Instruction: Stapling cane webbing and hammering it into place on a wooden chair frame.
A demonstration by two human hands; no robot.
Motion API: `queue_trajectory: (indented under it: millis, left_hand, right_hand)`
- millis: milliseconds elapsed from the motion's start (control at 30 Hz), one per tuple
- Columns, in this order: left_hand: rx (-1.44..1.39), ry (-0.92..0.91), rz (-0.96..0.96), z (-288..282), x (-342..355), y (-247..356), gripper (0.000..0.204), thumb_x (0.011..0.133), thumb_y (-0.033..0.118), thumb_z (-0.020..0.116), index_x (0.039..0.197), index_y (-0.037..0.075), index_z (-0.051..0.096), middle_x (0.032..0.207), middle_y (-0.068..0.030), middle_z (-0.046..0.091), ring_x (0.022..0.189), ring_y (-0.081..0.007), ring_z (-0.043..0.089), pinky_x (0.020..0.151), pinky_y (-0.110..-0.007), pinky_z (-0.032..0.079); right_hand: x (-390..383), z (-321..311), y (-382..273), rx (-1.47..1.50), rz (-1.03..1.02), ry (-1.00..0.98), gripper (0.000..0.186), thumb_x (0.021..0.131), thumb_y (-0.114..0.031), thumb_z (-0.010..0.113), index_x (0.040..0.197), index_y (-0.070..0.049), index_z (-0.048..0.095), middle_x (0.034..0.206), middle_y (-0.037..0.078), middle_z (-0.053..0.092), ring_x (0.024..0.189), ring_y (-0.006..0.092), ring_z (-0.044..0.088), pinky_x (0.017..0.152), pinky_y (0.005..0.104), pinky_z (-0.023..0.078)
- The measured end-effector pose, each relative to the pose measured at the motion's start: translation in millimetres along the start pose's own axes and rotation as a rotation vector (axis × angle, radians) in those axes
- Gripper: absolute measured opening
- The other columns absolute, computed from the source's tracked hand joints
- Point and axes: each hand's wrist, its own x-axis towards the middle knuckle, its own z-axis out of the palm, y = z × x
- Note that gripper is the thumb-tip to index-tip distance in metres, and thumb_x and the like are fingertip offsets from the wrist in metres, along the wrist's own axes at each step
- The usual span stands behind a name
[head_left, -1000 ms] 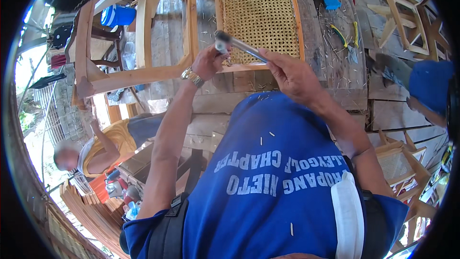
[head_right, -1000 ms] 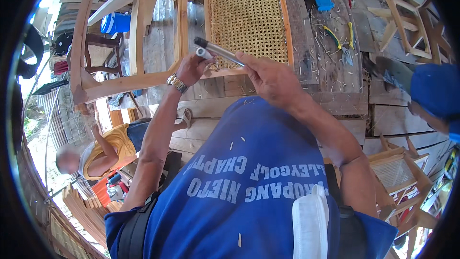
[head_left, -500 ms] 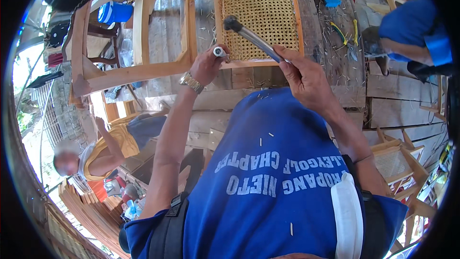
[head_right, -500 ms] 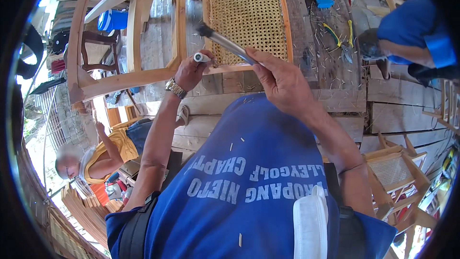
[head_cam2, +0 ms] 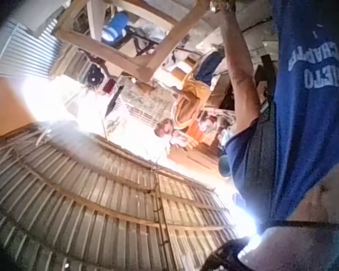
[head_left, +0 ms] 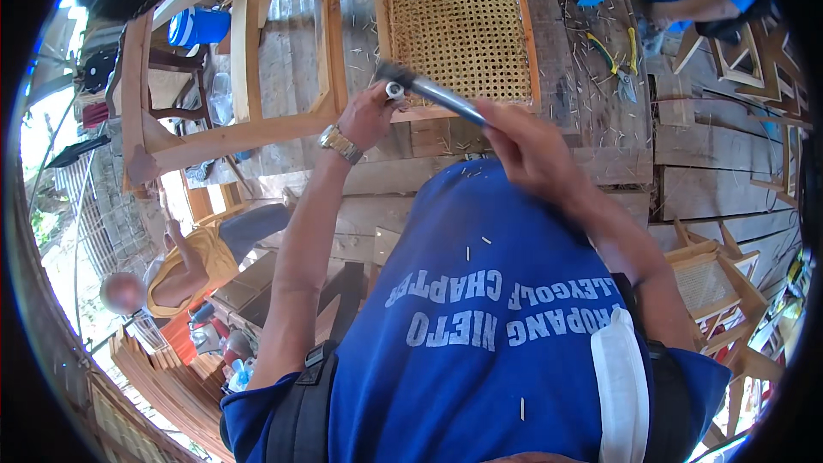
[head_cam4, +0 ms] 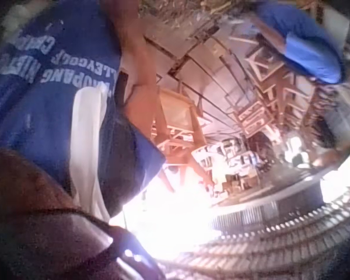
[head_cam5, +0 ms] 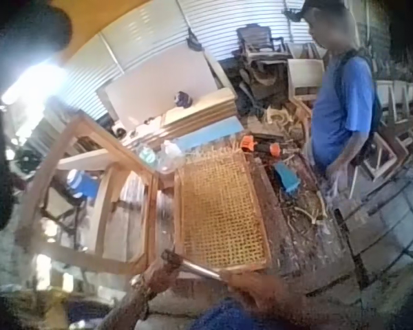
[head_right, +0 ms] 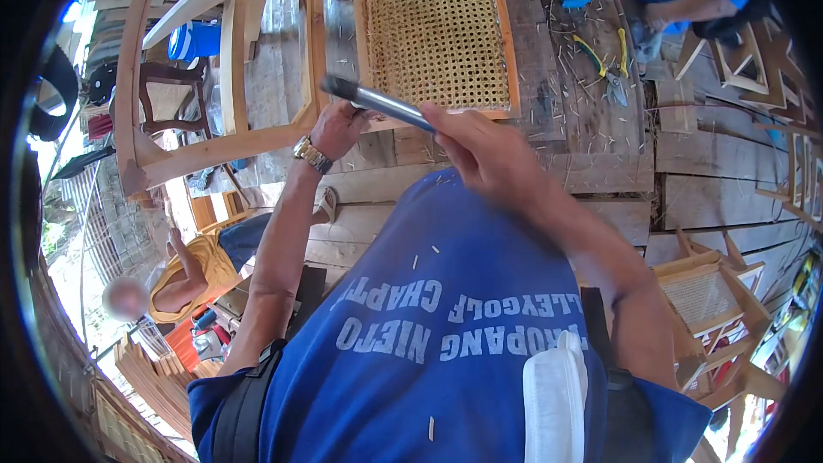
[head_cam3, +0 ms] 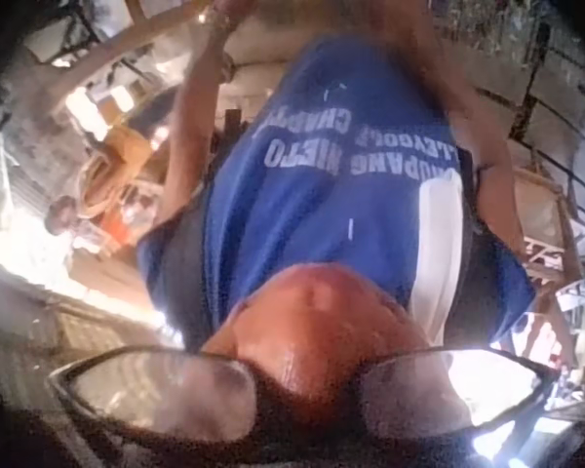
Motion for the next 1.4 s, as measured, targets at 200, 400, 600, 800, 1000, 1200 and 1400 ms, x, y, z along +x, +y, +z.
queue_trajectory:
  millis: [200, 400, 600, 800, 1000, 1200, 1400]
  left_hand:
    - [0.03, 0.021, 0.076, 5, -2, -29, 0.023, 0.093, 0.007, 0.062, 0.115, 0.007, 0.066, 0.092, -0.0101, 0.073, 0.079, -0.0213, 0.071, 0.075, -0.035, 0.055]
    - [-0.253, -0.047, -0.195, -3, -9, -5, 0.02, 0.094, 0.0, 0.061, 0.111, 0.008, 0.066, 0.089, -0.0054, 0.071, 0.079, -0.0171, 0.069, 0.071, -0.033, 0.055]
    - [-0.386, 0.172, -0.094, -6, -31, -2, 0.016, 0.096, -0.004, 0.059, 0.11, 0.003, 0.063, 0.091, -0.0009, 0.067, 0.085, -0.0104, 0.066, 0.079, -0.028, 0.055]
    - [-0.506, 0.1, -0.095, 1, -31, -18, 0.021, 0.095, -0.007, 0.058, 0.112, 0.003, 0.062, 0.109, -0.004, 0.069, 0.095, -0.0114, 0.068, 0.087, -0.029, 0.054]
    - [-0.164, 0.085, -0.028, 5, -14, -13, 0.019, 0.09, 0.003, 0.065, 0.109, 0.01, 0.065, 0.093, -0.0111, 0.071, 0.084, -0.0271, 0.071, 0.077, -0.036, 0.055]
    - [0.01, 0.076, 0.016, -4, -8, 3, 0.02, 0.09, 0.003, 0.064, 0.108, 0.009, 0.067, 0.097, -0.0156, 0.072, 0.086, -0.0342, 0.07, 0.076, -0.04, 0.055]
    - [0.146, -0.002, 0.007, 13, -14, -28, 0.019, 0.088, 0.021, 0.066, 0.1, 0.007, 0.072, 0.089, -0.0192, 0.071, 0.084, -0.0388, 0.067, 0.071, -0.047, 0.053]
  right_hand:
    - [2, 6, 2, 0.011, -0.052, 0.001, 0.033, 0.095, -0.006, 0.064, 0.128, -0.006, 0.064, 0.112, 0.016, 0.071, 0.091, 0.03, 0.07, 0.079, 0.0344, 0.056]
    - [6, 9, 31, -0.064, -0.01, 0.116, 0.034, 0.097, -0.005, 0.063, 0.131, -0.008, 0.062, 0.106, 0.016, 0.073, 0.081, 0.0238, 0.071, 0.071, 0.0321, 0.056]
    - [-9, -13, 14, 0.015, 0.04, 0.201, 0.035, 0.099, -0.006, 0.061, 0.133, -0.007, 0.061, 0.105, 0.013, 0.073, 0.073, 0.0118, 0.064, 0.066, 0.0272, 0.053]
    - [-11, -1, 23, 0.043, -0.029, 0.223, 0.036, 0.099, -0.006, 0.061, 0.135, -0.007, 0.06, 0.105, 0.011, 0.073, 0.072, 0.0079, 0.058, 0.065, 0.0254, 0.051]
    - [1, -8, 4, 0.074, 0.015, 0.127, 0.035, 0.1, -0.006, 0.06, 0.135, -0.006, 0.06, 0.108, 0.01, 0.073, 0.076, 0.0089, 0.061, 0.068, 0.0255, 0.051]
    - [4, -23, -30, 0.024, 0.0, 0.04, 0.04, 0.095, -0.004, 0.064, 0.135, -0.005, 0.06, 0.101, 0.014, 0.07, 0.078, 0.0211, 0.066, 0.068, 0.0306, 0.053]
    - [8, 4, 9, -0.052, -0.107, 0.02, 0.036, 0.098, -0.014, 0.06, 0.134, -0.013, 0.061, 0.102, 0.016, 0.069, 0.086, 0.0341, 0.067, 0.075, 0.0437, 0.053]
